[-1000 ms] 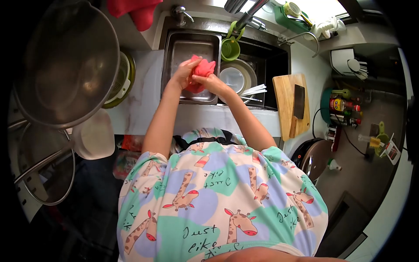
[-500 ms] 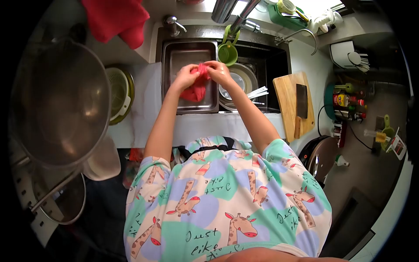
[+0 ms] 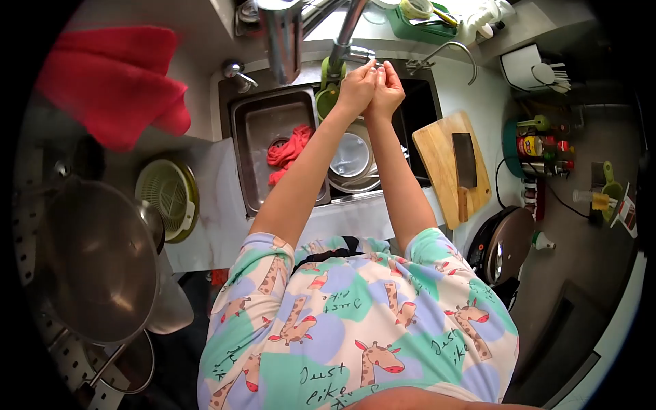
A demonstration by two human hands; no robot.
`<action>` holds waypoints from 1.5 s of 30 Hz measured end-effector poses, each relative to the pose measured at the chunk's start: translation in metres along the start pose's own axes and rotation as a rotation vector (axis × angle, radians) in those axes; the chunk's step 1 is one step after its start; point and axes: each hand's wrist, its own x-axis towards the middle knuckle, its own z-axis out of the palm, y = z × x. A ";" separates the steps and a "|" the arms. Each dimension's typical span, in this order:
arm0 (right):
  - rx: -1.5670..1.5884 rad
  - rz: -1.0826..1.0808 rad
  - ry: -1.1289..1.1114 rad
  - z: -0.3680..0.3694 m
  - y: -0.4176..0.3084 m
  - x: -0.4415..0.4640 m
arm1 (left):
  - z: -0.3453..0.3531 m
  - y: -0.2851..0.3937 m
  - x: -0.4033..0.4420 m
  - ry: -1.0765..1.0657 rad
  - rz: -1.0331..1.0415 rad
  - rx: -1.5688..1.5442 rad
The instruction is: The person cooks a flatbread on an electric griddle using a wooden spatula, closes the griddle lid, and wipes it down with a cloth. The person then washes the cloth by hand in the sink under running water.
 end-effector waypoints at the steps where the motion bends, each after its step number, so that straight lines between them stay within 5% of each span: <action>1: -0.031 0.014 -0.032 -0.006 -0.001 0.003 | 0.005 0.003 -0.003 0.037 0.014 0.097; 10: -0.035 0.071 -0.005 -0.010 -0.002 0.006 | 0.017 0.002 -0.003 0.020 -0.033 0.023; 16: 0.049 0.161 0.081 0.006 -0.009 -0.039 | -0.016 -0.019 -0.041 0.065 -0.145 -0.350; 19: 0.245 0.500 -0.198 0.022 0.003 -0.088 | -0.065 -0.029 -0.066 0.288 -0.302 -0.829; 22: 0.304 0.749 -0.229 0.056 0.024 -0.110 | -0.105 -0.030 -0.077 0.546 -0.283 -1.061; 25: 0.486 0.989 -0.382 0.083 0.038 -0.116 | -0.122 -0.013 -0.079 0.483 -0.200 -0.920; 28: 0.355 0.912 -0.636 0.097 0.043 -0.122 | -0.138 -0.042 -0.065 0.363 -0.048 -0.093; 30: 0.511 1.202 -0.652 0.089 0.012 -0.117 | -0.143 -0.052 -0.059 0.332 0.048 0.331; 32: 0.578 1.110 -0.560 0.096 0.007 -0.122 | -0.148 -0.051 -0.049 0.300 0.147 0.705; 34: 0.454 0.997 -0.563 0.094 -0.028 -0.127 | -0.159 -0.055 -0.037 0.249 -0.032 0.522; 39: 0.659 1.225 -0.555 0.062 0.044 -0.104 | -0.110 -0.104 -0.052 0.275 0.062 0.652; 42: 0.571 1.201 -0.782 0.026 0.104 -0.114 | -0.116 -0.127 -0.072 0.240 -0.057 0.362; 45: 0.195 1.187 -0.407 0.017 0.093 -0.137 | -0.130 -0.162 -0.101 0.293 -0.284 0.470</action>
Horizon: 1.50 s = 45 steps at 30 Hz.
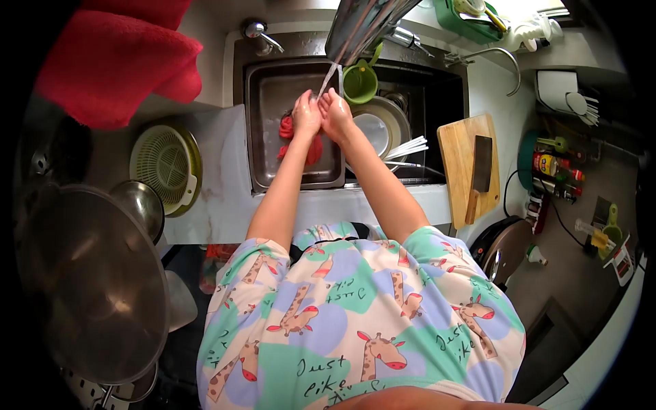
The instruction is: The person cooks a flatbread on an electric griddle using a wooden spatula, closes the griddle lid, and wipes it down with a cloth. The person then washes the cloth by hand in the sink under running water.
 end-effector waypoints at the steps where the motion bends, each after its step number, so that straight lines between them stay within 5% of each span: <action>1: -0.081 -0.029 0.096 0.007 0.000 -0.014 | 0.001 -0.015 -0.005 -0.003 -0.032 0.081; 2: -0.128 -0.051 0.085 -0.003 0.007 -0.005 | 0.012 -0.049 -0.003 -0.030 0.156 0.143; 5: -0.311 -0.136 0.161 -0.040 0.035 0.022 | -0.017 0.002 -0.020 -0.287 0.014 0.461; 6: -0.403 -0.182 0.248 -0.040 0.039 0.022 | -0.015 0.001 -0.017 -0.206 0.055 0.526; 9: -0.558 -0.220 0.238 -0.043 0.035 0.024 | -0.023 -0.002 0.000 -0.244 -0.207 -0.021; 11: -0.515 -0.226 0.154 -0.031 0.024 0.016 | -0.024 -0.011 0.010 -0.240 -0.167 -0.649; 13: -0.332 -0.159 -0.029 -0.003 0.003 -0.007 | -0.043 0.013 0.014 -0.257 -0.136 -0.962; 19: -0.398 -0.565 -0.272 0.047 -0.048 -0.034 | -0.116 0.103 0.007 -0.178 0.086 -0.845; 23: -0.548 -0.624 -0.208 0.054 -0.084 -0.062 | -0.155 0.125 0.004 -0.114 0.174 -0.725; 26: -0.469 -0.715 -0.196 0.062 -0.086 -0.071 | -0.172 0.161 -0.014 -0.107 0.118 -0.943; 30: -0.363 -0.577 -0.330 0.073 -0.076 -0.081 | -0.140 0.164 -0.008 0.004 0.219 -1.087; 33: -0.278 -0.376 -0.496 0.083 -0.060 -0.091 | -0.099 0.127 0.008 -0.061 0.078 -1.046; 37: -0.110 -0.148 -0.101 0.058 -0.046 -0.090 | -0.099 0.120 0.016 0.159 0.022 -1.244; 38: -0.073 -0.065 -0.017 0.041 -0.040 -0.079 | -0.108 0.134 0.006 0.128 -0.030 -1.241; 41: 0.173 0.531 -0.574 0.023 -0.036 -0.063 | -0.089 0.146 -0.010 0.148 0.044 -1.104; 42: 0.464 0.484 -0.639 0.032 -0.034 -0.062 | -0.082 0.154 -0.023 0.104 0.046 -1.050; 43: 0.281 0.174 -0.630 0.007 -0.010 0.005 | -0.065 0.133 -0.026 0.041 0.101 -0.684; 45: 0.346 0.000 -0.549 0.012 -0.006 0.008 | -0.028 0.095 -0.013 0.253 0.295 -0.123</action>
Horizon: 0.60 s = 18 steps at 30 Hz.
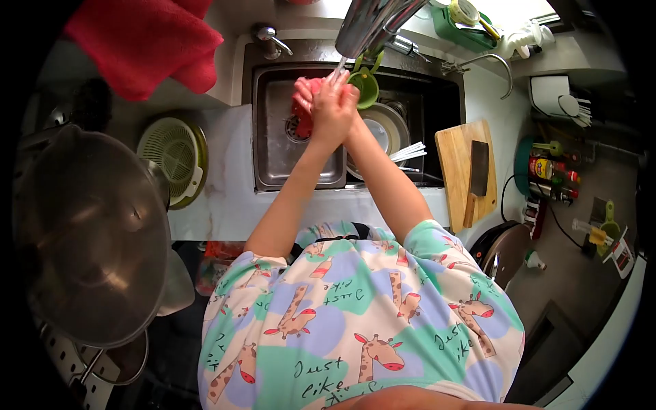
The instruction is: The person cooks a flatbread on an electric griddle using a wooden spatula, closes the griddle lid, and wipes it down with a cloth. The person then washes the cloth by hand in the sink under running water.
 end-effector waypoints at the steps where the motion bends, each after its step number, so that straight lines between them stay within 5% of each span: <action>1: 0.053 -0.040 -0.033 0.018 0.002 -0.012 | 0.004 0.001 0.002 0.051 0.126 0.281; 3: 0.602 0.199 -0.079 0.032 0.003 -0.003 | -0.013 0.017 0.016 -0.076 -0.085 0.326; 4: 0.127 0.087 0.020 0.077 0.000 -0.016 | -0.018 0.006 0.039 0.020 -0.137 0.178; 6: -0.077 0.059 0.177 0.073 0.000 -0.020 | -0.020 -0.026 0.055 0.054 -0.230 -0.143; 9: 0.188 0.195 -0.268 0.005 -0.031 0.014 | 0.004 -0.024 0.027 0.020 -0.048 0.046; 10: -0.076 0.043 -0.086 0.033 -0.034 -0.003 | 0.009 -0.032 0.020 -0.026 -0.069 0.089; 13: -0.066 0.063 0.016 0.033 -0.021 -0.011 | 0.022 -0.041 0.007 -0.145 -0.143 0.193; 14: -0.096 0.086 0.019 0.050 -0.009 -0.016 | 0.020 -0.037 0.031 0.044 -0.294 0.064; 17: -0.140 0.042 0.167 0.083 0.005 -0.024 | 0.004 -0.056 0.047 -0.059 -0.295 0.103; 18: -0.126 0.053 0.140 0.068 -0.002 -0.018 | 0.017 -0.049 0.031 0.028 -0.144 0.128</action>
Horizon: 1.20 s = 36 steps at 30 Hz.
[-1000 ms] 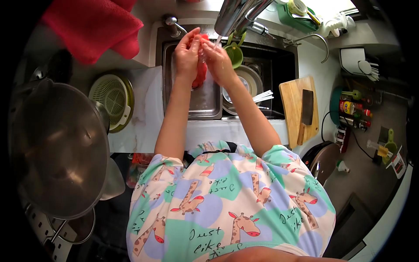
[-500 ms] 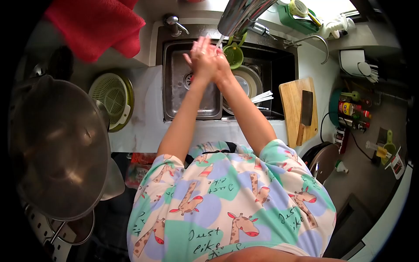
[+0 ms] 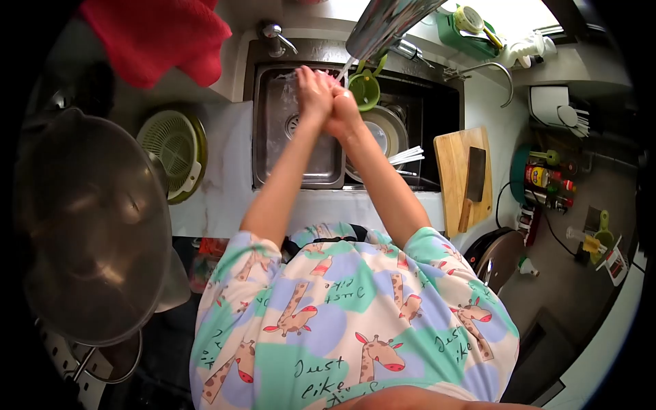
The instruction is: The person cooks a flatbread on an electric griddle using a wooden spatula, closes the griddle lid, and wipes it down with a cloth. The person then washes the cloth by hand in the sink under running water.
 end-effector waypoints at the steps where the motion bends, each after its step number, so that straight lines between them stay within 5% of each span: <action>1: 0.160 0.171 -0.577 -0.046 -0.016 0.024 | -0.007 0.022 -0.025 -0.039 0.073 -0.044; 2: 0.107 0.054 -0.552 -0.077 -0.019 0.040 | -0.013 0.042 -0.047 -0.086 0.138 -0.088; 3: 0.046 -0.005 -0.288 -0.059 -0.016 0.023 | 0.005 0.029 -0.061 -0.037 0.258 0.211; 4: -0.020 -0.059 -0.025 -0.038 -0.015 0.006 | 0.029 0.002 -0.051 -0.039 0.252 0.191; 5: 0.216 -0.110 -0.176 -0.051 -0.003 0.015 | 0.058 -0.026 -0.023 -0.034 0.247 0.170; 10: -0.034 -0.025 -0.067 0.007 0.005 -0.007 | 0.017 -0.034 0.031 -0.150 0.007 0.280; 13: 0.081 0.106 -0.735 -0.044 -0.023 0.032 | 0.025 0.001 -0.021 -0.112 0.055 0.110; 14: -0.126 0.011 0.083 -0.040 -0.025 0.011 | 0.020 0.003 -0.021 -0.135 0.055 0.124; 17: 0.002 -0.056 -0.062 -0.012 -0.007 -0.004 | 0.002 0.017 -0.015 -0.178 0.050 0.145; 20: -0.095 0.029 -0.055 0.010 0.006 -0.007 | -0.027 0.031 0.013 -0.154 -0.302 0.057; 24: 0.001 0.006 0.046 0.002 -0.014 -0.010 | -0.007 0.042 -0.040 -0.051 0.103 0.114; 25: 0.048 0.023 -0.111 -0.001 -0.009 0.000 | -0.011 0.048 -0.032 0.006 0.076 0.231; 26: -0.016 0.026 -0.088 -0.009 -0.011 -0.001 | -0.021 0.049 -0.018 -0.217 -0.157 0.111; 28: -0.214 0.054 -0.131 0.001 -0.005 0.007 | -0.038 0.048 0.003 -0.162 -0.301 0.062; 31: -0.068 0.089 -0.009 0.006 -0.009 0.008 | -0.051 0.039 0.004 -0.095 -0.434 -0.463; 36: 0.230 0.201 0.084 -0.006 -0.011 0.019 | -0.058 0.020 -0.019 -0.093 -0.412 -0.672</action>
